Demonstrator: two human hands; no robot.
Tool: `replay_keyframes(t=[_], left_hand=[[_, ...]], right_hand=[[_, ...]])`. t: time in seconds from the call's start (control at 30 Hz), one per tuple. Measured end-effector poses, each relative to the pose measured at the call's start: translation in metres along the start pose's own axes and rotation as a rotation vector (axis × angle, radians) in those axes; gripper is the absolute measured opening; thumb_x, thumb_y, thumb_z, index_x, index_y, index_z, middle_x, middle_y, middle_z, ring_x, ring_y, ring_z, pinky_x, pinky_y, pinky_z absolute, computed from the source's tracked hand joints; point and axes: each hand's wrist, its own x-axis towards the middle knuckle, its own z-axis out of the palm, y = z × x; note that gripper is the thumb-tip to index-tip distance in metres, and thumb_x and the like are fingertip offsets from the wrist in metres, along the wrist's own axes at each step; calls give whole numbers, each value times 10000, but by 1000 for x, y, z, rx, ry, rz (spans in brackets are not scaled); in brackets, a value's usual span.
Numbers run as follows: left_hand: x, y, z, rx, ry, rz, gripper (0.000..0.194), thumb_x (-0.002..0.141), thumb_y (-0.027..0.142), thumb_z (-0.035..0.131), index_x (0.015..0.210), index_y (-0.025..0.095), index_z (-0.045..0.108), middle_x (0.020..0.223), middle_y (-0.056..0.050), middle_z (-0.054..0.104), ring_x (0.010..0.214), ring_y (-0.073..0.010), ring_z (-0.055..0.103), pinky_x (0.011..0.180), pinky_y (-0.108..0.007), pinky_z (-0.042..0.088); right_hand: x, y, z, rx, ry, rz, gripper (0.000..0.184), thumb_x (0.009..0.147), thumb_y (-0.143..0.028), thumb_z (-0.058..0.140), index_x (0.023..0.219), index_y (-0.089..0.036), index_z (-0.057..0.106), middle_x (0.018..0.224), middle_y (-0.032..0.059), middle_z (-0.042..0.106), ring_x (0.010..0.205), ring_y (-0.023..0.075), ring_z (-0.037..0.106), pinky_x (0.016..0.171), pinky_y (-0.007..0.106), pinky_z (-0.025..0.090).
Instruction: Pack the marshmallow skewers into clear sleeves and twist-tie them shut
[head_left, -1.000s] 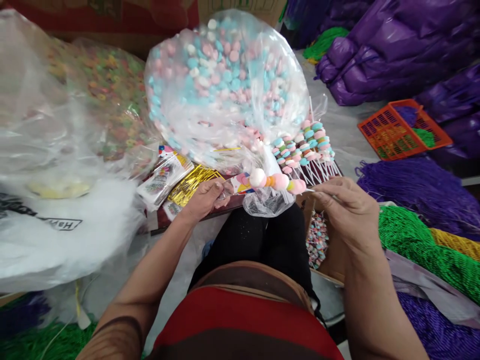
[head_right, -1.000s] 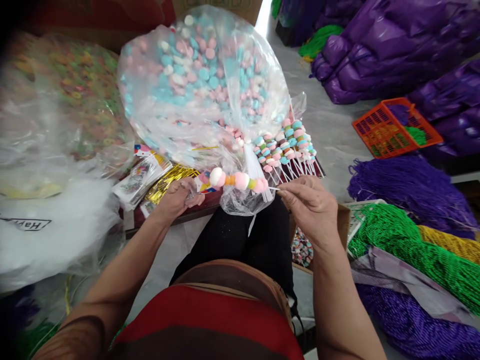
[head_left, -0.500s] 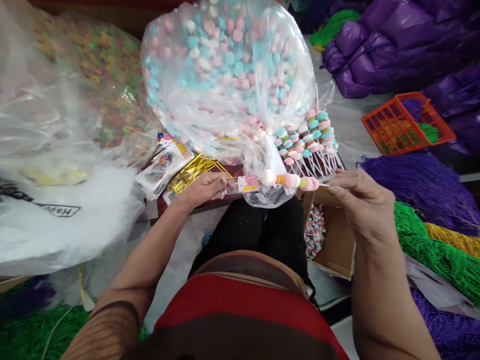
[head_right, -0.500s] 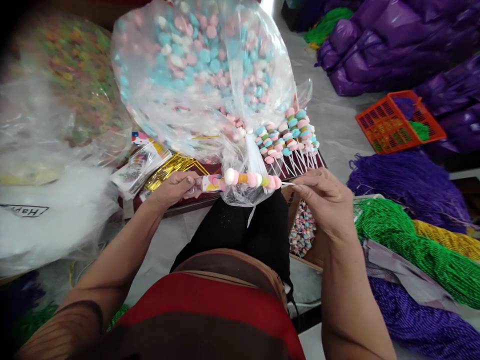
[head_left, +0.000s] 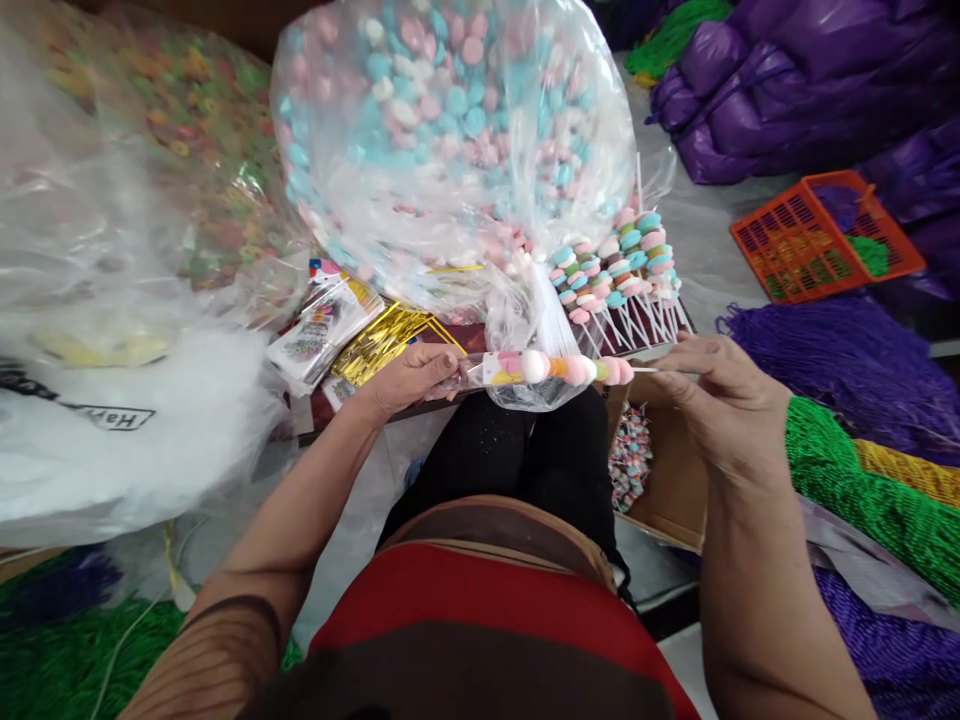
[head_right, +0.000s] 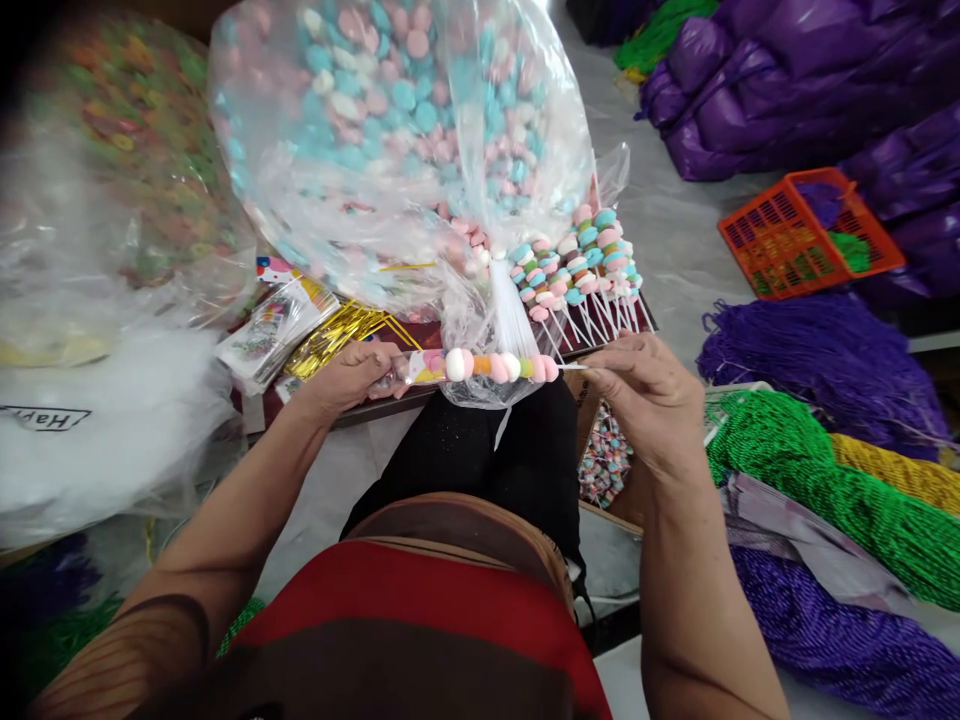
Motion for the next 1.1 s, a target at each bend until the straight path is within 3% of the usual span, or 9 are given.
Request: replay_keyframes(t=[0.23,0.37,0.47,0.57,0.7,0.77,0.93,1.03,1.1], left_hand=[[3,16,6,283,-62,7,648,878,781,524,700,162,591,554,45,455,478,-63,355,471,-201,272],[2,25,9,358,-53,11,576,891,709,576,852,149,701,681,3,588,574,-90,469,530,-209,347],[-1,23,9,147,-28,-56,565,855,664,673,1102,160,733,689,1,616,514,-90,487,498,-219,368],[-1,15,10,-235,-2,-114,705,818,748,655,1227,176,699,597,12,590,423,-116,494,463,-249,421],[4,6,18,-582,81,-63,911,784,926,449,1280,196,675,672,-73,691,510,-230,636,459,-315,475],[7,5,25,-624,49,28,935,713,944,530,1324,246,650,740,-80,729,541,-238,654,469,-328,490],[10,14,41,-539,80,185,762,537,770,859,1086,255,741,745,-42,722,571,-199,665,509,-307,530],[14,23,49,-576,169,171,491,652,593,902,908,200,755,560,11,600,498,-148,608,487,-266,504],[19,29,55,-641,276,140,351,770,508,857,842,182,747,421,77,427,379,-80,460,421,-209,415]], right_hand=[[-4,-3,7,-24,-18,-33,43,865,-318,802,837,-293,781,763,-23,705,778,160,641,943,400,541],[-7,-5,14,-13,-97,-25,89,894,-348,778,823,-296,765,759,-45,739,699,145,663,1083,454,507],[-11,-3,18,-44,-125,-25,136,907,-394,758,815,-296,773,753,-39,753,671,154,674,1092,484,512],[-18,1,24,-4,-133,-5,166,897,-419,764,811,-278,785,724,-48,744,635,141,662,1091,498,522],[-32,5,38,132,2,173,126,878,-400,780,843,-283,810,794,-26,775,915,213,753,1072,478,545],[-39,7,46,192,96,249,102,875,-380,783,875,-284,819,837,-11,789,1048,245,752,1055,467,555],[-46,6,58,237,191,338,140,889,-383,767,926,-259,819,858,14,794,916,222,767,924,425,607],[-48,2,59,223,173,314,115,897,-361,760,946,-271,813,866,9,789,1006,227,760,982,436,586],[-49,-3,60,211,141,281,87,896,-328,762,957,-287,809,909,3,791,1087,225,743,1051,449,551]])
